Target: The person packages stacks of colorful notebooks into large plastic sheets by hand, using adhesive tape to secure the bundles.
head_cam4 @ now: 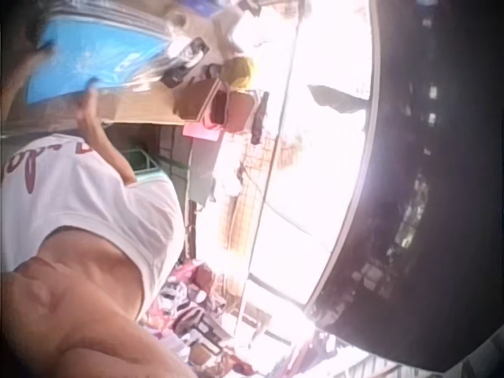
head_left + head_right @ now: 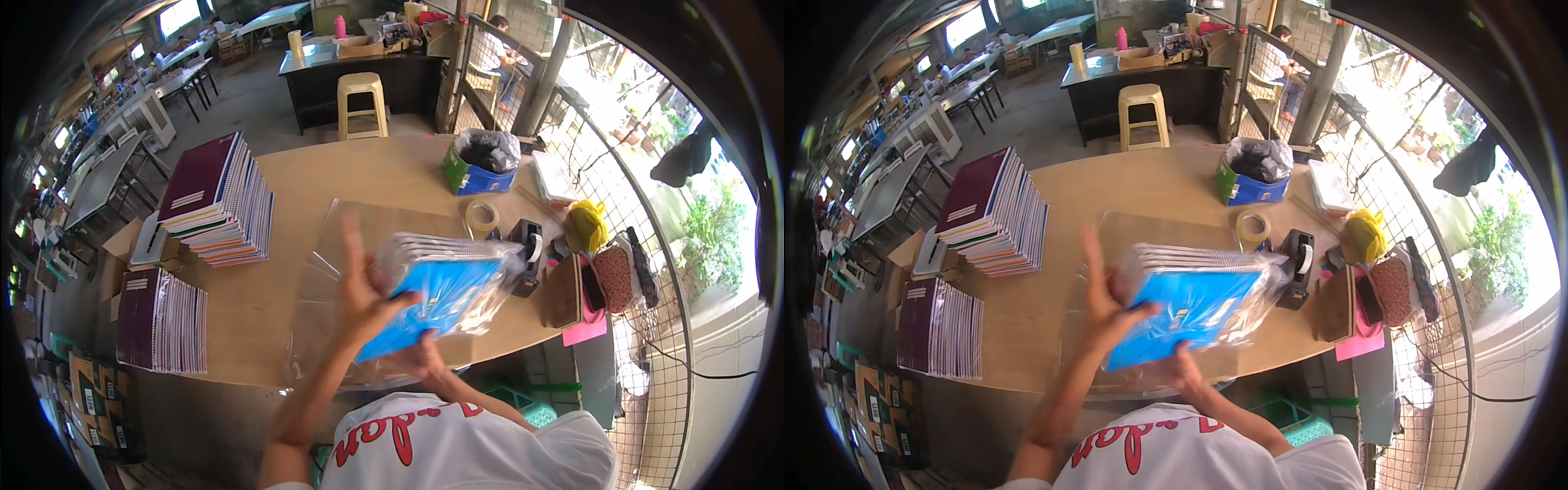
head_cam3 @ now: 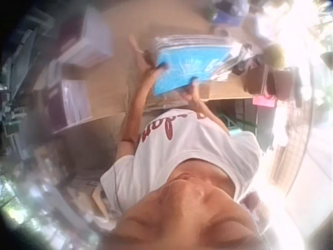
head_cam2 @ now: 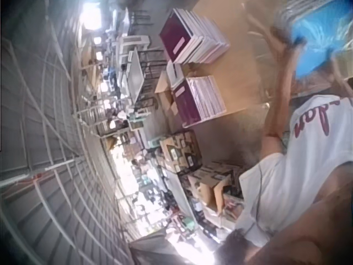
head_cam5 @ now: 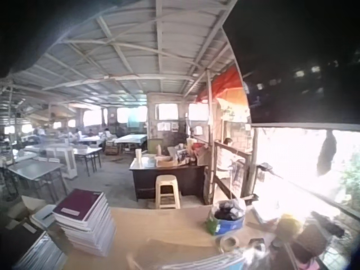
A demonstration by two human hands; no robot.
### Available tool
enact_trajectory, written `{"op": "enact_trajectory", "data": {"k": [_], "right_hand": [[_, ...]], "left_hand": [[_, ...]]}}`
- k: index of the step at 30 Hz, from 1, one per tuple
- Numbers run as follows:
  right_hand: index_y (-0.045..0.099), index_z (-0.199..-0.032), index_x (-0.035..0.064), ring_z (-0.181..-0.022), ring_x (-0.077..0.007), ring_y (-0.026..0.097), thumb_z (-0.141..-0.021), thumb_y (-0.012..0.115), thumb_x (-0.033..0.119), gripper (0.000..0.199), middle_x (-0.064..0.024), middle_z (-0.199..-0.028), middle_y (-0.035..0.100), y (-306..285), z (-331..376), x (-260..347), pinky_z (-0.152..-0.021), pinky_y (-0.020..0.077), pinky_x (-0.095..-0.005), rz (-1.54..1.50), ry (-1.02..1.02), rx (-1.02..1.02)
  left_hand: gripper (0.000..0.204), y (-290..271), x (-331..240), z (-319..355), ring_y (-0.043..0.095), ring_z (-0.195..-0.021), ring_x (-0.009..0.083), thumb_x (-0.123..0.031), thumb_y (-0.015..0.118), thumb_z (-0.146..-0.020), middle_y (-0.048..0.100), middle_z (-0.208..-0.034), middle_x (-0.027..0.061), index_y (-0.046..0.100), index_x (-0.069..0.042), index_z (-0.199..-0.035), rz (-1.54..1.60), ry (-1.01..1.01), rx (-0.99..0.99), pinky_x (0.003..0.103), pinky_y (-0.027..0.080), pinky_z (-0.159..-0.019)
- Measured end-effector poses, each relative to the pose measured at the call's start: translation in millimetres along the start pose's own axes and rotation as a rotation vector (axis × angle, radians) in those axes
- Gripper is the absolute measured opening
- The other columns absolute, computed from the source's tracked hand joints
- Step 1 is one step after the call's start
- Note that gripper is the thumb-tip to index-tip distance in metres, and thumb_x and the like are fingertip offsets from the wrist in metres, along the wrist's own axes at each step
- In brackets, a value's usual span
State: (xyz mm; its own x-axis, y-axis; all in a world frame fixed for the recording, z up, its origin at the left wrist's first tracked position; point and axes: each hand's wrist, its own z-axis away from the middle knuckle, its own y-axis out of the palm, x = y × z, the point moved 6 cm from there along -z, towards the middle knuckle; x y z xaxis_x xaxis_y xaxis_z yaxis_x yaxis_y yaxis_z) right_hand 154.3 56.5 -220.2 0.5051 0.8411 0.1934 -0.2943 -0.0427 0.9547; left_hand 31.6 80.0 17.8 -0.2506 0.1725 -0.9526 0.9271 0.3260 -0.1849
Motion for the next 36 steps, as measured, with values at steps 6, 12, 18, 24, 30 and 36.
{"op": "enact_trajectory", "data": {"k": [6, 12, 18, 24, 30, 36], "right_hand": [[0.05, -0.135, 0.0052, -0.123, -0.0281, 0.053, -0.063, 0.091, 0.015, 0.083, -0.0099, -0.13, 0.057, 80.2, 33.6, 143.0, -0.106, 0.042, -0.0432, 0.549, -0.491, 0.002], [0.062, -0.118, 0.0034, -0.105, -0.0205, 0.056, -0.061, 0.092, 0.015, 0.066, -0.0049, -0.111, 0.062, 47.3, -1.4, 145.8, -0.093, 0.0454, -0.0372, 1.481, -0.483, -0.085], [0.047, -0.137, 0.0065, -0.133, -0.0299, 0.041, -0.061, 0.093, 0.025, 0.091, -0.0147, -0.142, 0.044, 117.8, 29.5, 173.7, -0.107, 0.0372, -0.0444, 1.4, -0.84, 0.049], [0.066, -0.108, 0.0095, -0.136, -0.0386, 0.038, -0.061, 0.09, 0.025, 0.054, -0.0165, -0.143, 0.045, 278.7, 52.6, 193.2, -0.111, 0.0293, -0.0559, 2.464, -0.97, 0.371], [0.039, -0.134, 0.0057, -0.13, -0.028, 0.044, -0.056, 0.09, 0.053, 0.104, -0.012, -0.133, 0.049, 150.9, 49.4, 197.1, -0.11, 0.0337, -0.0479, 1.451, -0.938, 0.12], [0.019, -0.151, 0.0029, -0.126, -0.0249, 0.043, -0.045, 0.091, 0.065, 0.142, -0.0145, -0.139, 0.04, 59.1, -8.5, 154.9, -0.106, 0.0354, -0.0404, 1.34, -0.627, 0.013]], "left_hand": [[0.142, -66.1, 11.3, 35.6, 0.047, -0.132, 0.0334, -0.034, 0.096, -0.056, 0.033, -0.151, 0.0229, -0.002, -0.007, -0.156, -0.115, 0.175, -0.098, 0.042, 0.044, -0.104], [0.125, -36.6, 154.3, 56.7, 0.048, -0.123, 0.0194, -0.029, 0.096, -0.057, 0.046, -0.135, 0.0122, 0.019, -0.002, -0.152, 0.04, 0.119, -0.214, 0.036, 0.045, -0.102], [0.12, -95.0, 30.5, 26.7, 0.025, -0.145, 0.0342, -0.043, 0.095, -0.052, 0.015, -0.156, 0.0207, 0.031, -0.008, -0.148, -0.188, 0.544, -0.142, 0.053, 0.025, -0.117], [0.089, -103.7, -67.0, -21.7, 0.026, -0.145, 0.0338, -0.044, 0.088, -0.061, 0.024, -0.154, 0.022, 0.051, -0.012, -0.136, -1.176, 0.838, 0.469, 0.057, 0.021, -0.117], [0.117, -118.3, 48.5, 13.0, 0.037, -0.138, 0.0347, -0.058, 0.09, -0.054, 0.045, -0.142, 0.0206, 0.038, -0.003, -0.144, 0.186, 0.464, -0.193, 0.049, 0.026, -0.115], [0.139, -45.0, 139.7, 36.1, 0.039, -0.134, 0.0246, -0.043, 0.097, -0.048, 0.034, -0.148, 0.016, 0.015, -0.003, -0.152, 0.164, -0.051, 0.181, 0.039, 0.035, -0.111]]}}
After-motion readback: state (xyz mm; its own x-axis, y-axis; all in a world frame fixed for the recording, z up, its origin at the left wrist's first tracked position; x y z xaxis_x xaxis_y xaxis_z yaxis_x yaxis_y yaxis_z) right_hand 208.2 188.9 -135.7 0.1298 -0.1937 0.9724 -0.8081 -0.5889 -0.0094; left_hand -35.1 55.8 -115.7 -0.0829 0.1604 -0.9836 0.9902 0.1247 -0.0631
